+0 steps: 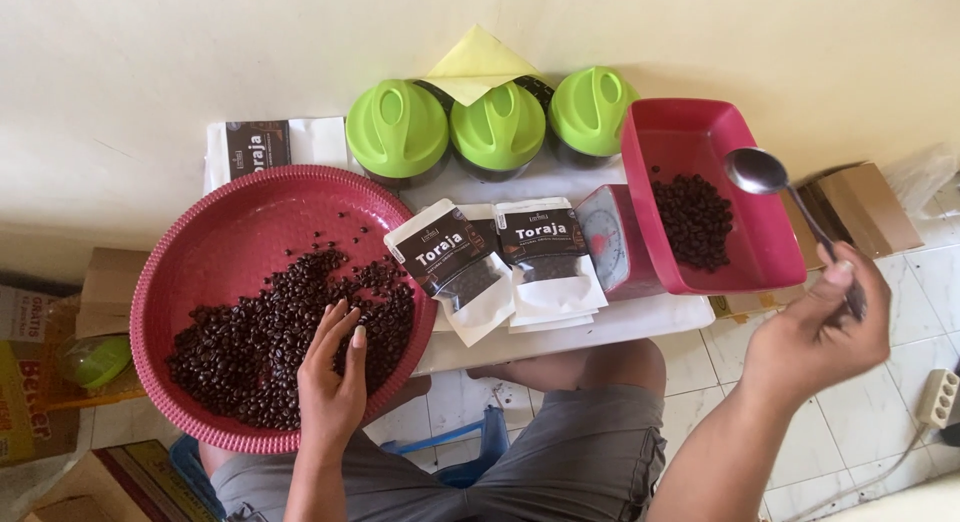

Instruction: Sorting roasted coffee beans by hand in a tray and using a spoon to package them into bags.

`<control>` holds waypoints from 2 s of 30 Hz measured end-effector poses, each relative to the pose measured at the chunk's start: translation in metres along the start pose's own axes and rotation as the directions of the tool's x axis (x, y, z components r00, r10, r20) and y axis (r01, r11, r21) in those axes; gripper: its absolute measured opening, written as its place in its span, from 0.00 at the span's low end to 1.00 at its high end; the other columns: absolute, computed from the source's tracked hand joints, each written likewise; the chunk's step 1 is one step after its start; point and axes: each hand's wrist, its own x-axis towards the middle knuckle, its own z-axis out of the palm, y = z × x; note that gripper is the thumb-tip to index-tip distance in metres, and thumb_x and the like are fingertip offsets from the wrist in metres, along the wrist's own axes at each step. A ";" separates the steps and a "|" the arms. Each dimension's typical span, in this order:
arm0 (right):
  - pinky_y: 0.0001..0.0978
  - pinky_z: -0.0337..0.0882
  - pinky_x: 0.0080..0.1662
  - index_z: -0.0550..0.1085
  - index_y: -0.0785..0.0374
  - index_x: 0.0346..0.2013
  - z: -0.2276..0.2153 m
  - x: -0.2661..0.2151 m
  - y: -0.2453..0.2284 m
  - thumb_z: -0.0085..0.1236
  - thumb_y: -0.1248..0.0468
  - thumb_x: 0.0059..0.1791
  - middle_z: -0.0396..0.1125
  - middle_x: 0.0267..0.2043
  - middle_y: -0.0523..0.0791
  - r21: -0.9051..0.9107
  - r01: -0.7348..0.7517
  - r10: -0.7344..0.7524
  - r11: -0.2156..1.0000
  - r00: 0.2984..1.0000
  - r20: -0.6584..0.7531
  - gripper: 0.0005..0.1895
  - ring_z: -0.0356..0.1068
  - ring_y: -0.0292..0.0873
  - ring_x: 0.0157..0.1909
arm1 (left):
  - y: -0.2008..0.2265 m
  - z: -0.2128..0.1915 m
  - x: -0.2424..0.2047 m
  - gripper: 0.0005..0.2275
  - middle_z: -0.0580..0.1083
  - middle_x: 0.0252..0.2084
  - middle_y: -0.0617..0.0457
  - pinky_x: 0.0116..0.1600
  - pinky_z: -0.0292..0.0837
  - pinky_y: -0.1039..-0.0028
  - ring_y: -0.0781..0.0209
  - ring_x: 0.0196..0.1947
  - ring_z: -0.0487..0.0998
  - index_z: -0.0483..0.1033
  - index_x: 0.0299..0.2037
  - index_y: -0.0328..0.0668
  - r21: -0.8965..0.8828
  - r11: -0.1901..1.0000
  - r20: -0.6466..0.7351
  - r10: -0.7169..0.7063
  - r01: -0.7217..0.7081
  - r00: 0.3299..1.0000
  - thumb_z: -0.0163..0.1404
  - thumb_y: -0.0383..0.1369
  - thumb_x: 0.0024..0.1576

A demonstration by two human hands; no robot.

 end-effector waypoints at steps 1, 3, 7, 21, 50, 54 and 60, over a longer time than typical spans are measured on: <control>0.37 0.67 0.38 0.73 0.91 0.56 -0.001 0.001 -0.005 0.44 0.77 0.69 0.71 0.44 0.65 -0.001 -0.001 0.001 1.000 1.000 -0.002 0.13 0.65 0.49 0.35 | -0.001 0.000 0.001 0.14 0.70 0.66 0.39 0.69 0.64 0.57 0.43 0.74 0.62 0.76 0.55 0.30 0.001 1.000 0.001 0.002 -0.002 1.000 0.48 0.30 0.61; 0.35 0.60 0.31 0.71 0.89 0.55 -0.004 0.003 -0.015 0.39 0.71 0.69 0.71 0.44 0.67 0.041 0.044 -0.041 0.998 0.997 -0.068 0.17 0.57 0.44 0.27 | -0.004 -0.001 0.000 0.14 0.70 0.66 0.39 0.69 0.64 0.57 0.43 0.74 0.62 0.76 0.55 0.31 0.003 1.000 0.000 0.010 -0.010 1.000 0.48 0.29 0.61; 0.42 0.73 0.39 0.67 0.83 0.57 -0.007 -0.018 -0.053 0.39 0.66 0.71 0.55 0.26 0.47 0.099 -0.107 0.118 0.989 0.986 -0.120 0.16 0.50 0.39 0.19 | -0.006 0.001 0.002 0.14 0.70 0.66 0.39 0.69 0.64 0.59 0.43 0.73 0.63 0.76 0.55 0.30 0.011 1.000 -0.012 0.012 -0.012 1.000 0.49 0.29 0.61; 0.36 0.77 0.46 0.81 0.61 0.43 0.102 -0.120 -0.188 0.53 0.69 0.55 0.77 0.39 0.46 0.431 -0.181 -0.065 0.884 0.866 0.496 0.09 0.79 0.47 0.39 | -0.006 -0.025 -0.006 0.13 0.73 0.59 0.27 0.64 0.61 0.36 0.22 0.66 0.63 0.78 0.55 0.28 -0.048 0.993 -0.199 0.093 -0.105 0.976 0.50 0.29 0.65; 0.36 0.76 0.38 0.76 0.62 0.39 0.116 -0.106 -0.192 0.47 0.67 0.58 0.75 0.27 0.48 0.210 -0.360 0.197 0.909 0.816 0.544 0.09 0.77 0.48 0.30 | -0.001 -0.038 -0.010 0.13 0.73 0.59 0.29 0.65 0.61 0.37 0.23 0.67 0.63 0.78 0.55 0.29 -0.144 0.984 -0.199 0.073 -0.103 0.977 0.50 0.29 0.65; 0.36 0.76 0.40 0.75 0.64 0.38 0.114 -0.100 -0.192 0.46 0.67 0.59 0.75 0.27 0.48 0.207 -0.420 0.247 0.884 0.794 0.555 0.10 0.76 0.46 0.30 | -0.001 -0.037 -0.010 0.13 0.73 0.59 0.28 0.65 0.61 0.37 0.23 0.66 0.64 0.78 0.54 0.28 -0.135 0.985 -0.205 0.077 -0.106 0.976 0.50 0.29 0.64; 0.38 0.76 0.41 0.75 0.66 0.38 0.109 -0.099 -0.184 0.47 0.68 0.59 0.74 0.28 0.49 0.227 -0.431 0.256 0.873 0.803 0.539 0.09 0.77 0.47 0.33 | 0.009 -0.026 -0.011 0.12 0.75 0.55 0.31 0.63 0.65 0.42 0.25 0.63 0.69 0.80 0.52 0.29 -0.102 0.983 -0.167 0.132 -0.150 0.977 0.52 0.28 0.62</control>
